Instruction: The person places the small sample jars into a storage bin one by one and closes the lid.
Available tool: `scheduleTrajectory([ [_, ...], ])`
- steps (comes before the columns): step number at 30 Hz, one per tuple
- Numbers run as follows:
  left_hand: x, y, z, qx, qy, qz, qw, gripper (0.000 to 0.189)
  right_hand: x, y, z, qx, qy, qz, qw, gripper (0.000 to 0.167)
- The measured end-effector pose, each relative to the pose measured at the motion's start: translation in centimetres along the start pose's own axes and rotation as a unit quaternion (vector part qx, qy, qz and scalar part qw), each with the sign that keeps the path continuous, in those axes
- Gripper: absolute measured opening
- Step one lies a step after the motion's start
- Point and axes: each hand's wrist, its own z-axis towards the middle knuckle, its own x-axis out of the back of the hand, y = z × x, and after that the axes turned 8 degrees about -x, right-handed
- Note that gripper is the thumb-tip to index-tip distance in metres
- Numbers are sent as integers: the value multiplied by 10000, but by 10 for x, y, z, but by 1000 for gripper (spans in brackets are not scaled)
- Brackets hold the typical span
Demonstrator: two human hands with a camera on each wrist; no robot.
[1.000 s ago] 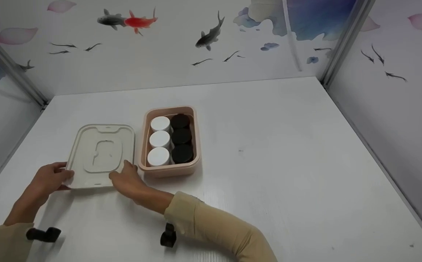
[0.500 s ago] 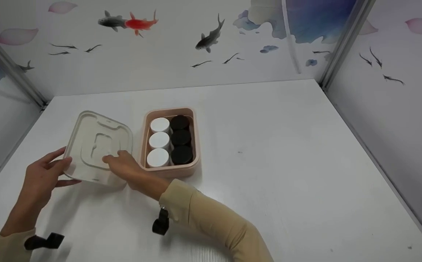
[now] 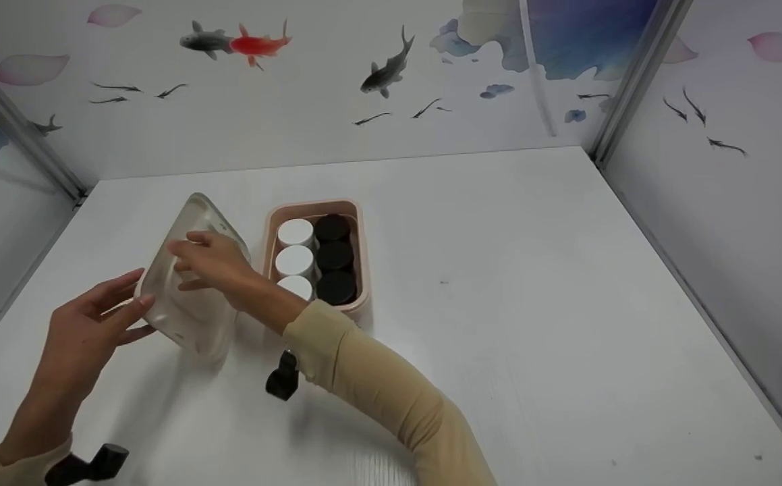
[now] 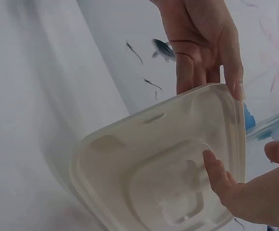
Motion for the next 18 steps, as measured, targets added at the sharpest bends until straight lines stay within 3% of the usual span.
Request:
scheduleTrajectory([
  [3,-7,6,-4,-182,1,207,9996,51,5,-3,-1,-6,-45,188,9998,58],
  [7,-19,12,-11,-528,64,840,9950,48,13,-6,-5,-38,49,412,9991,59],
  [15,-49,16,-18,-1718,361,1788,9681,44,25,-12,-13,-157,717,292,9969,62],
  [18,-62,16,-20,-1957,346,1859,9622,46,33,-10,-15,-199,896,306,9953,62],
])
